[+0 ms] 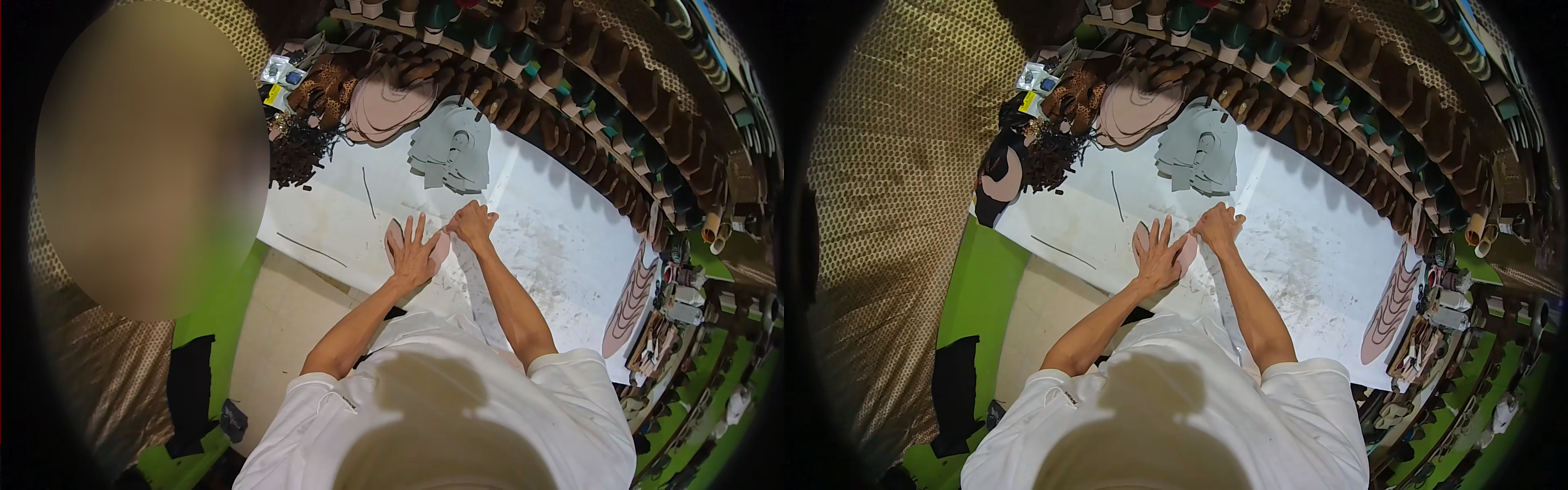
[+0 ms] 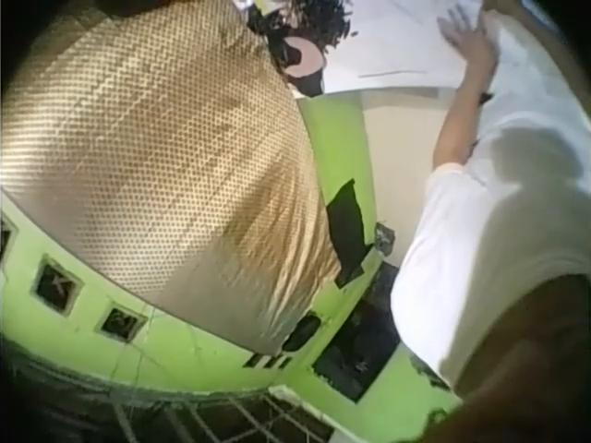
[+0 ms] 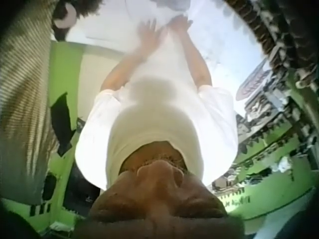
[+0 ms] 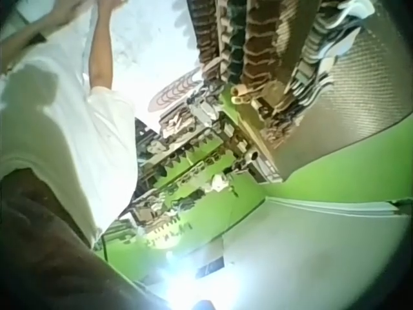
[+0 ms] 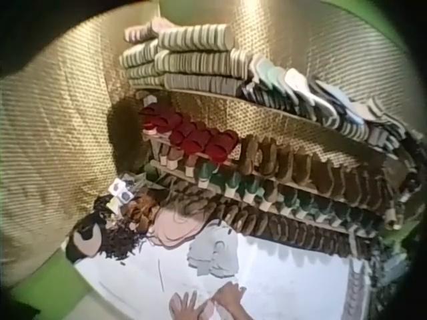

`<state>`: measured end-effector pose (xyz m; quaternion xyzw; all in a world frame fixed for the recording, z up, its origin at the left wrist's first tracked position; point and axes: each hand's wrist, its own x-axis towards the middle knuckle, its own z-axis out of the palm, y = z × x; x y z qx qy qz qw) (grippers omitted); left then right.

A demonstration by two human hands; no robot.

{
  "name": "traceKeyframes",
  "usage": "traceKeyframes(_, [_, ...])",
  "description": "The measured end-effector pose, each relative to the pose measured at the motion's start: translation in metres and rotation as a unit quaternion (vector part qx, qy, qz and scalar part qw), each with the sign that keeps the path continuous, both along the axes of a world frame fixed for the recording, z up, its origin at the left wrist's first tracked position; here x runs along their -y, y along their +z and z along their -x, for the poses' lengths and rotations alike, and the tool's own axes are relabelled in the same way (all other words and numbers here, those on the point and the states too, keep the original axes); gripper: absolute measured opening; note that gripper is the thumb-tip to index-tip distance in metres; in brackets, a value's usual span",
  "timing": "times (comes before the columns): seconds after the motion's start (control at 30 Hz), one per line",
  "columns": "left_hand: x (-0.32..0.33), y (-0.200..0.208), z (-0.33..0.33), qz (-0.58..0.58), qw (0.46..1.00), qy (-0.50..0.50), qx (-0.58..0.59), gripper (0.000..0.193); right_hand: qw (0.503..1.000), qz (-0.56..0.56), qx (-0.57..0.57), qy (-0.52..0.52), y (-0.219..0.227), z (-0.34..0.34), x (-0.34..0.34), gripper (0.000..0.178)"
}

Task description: Manually assembling and aligning leather shoe components on an industrial workbench.

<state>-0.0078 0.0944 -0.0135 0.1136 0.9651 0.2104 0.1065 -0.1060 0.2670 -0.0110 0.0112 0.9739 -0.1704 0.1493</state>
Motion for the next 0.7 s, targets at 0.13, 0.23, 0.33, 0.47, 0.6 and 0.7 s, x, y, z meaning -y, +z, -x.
traceKeyframes(0.13, [-0.003,0.001,0.0,-0.004,1.0,-0.001,0.007,0.075,0.992,-0.035,0.119,-0.021,0.003,0.021,-0.004,0.034])
traceKeyframes(0.23, [0.001,0.002,-0.004,-0.02,0.999,0.024,0.025,0.076,0.981,0.016,0.191,-0.002,0.004,0.027,-0.019,0.035])
traceKeyframes(0.33, [0.006,0.003,-0.013,-0.045,0.999,0.029,-0.012,0.077,0.963,0.12,0.241,0.005,0.011,0.008,-0.033,0.032])
traceKeyframes(0.47, [0.029,0.011,-0.028,-0.079,0.991,0.102,-0.033,0.066,0.967,0.119,-0.183,0.129,0.011,-0.05,-0.019,0.024])
traceKeyframes(0.6, [0.048,0.01,-0.048,-0.038,0.993,0.098,-0.058,0.051,0.95,0.119,-0.187,0.222,0.013,-0.098,-0.002,0.036])
traceKeyframes(0.7, [0.054,0.007,-0.055,-0.028,0.995,0.082,-0.049,0.05,0.952,0.111,-0.176,0.225,0.011,-0.109,0.003,0.04])
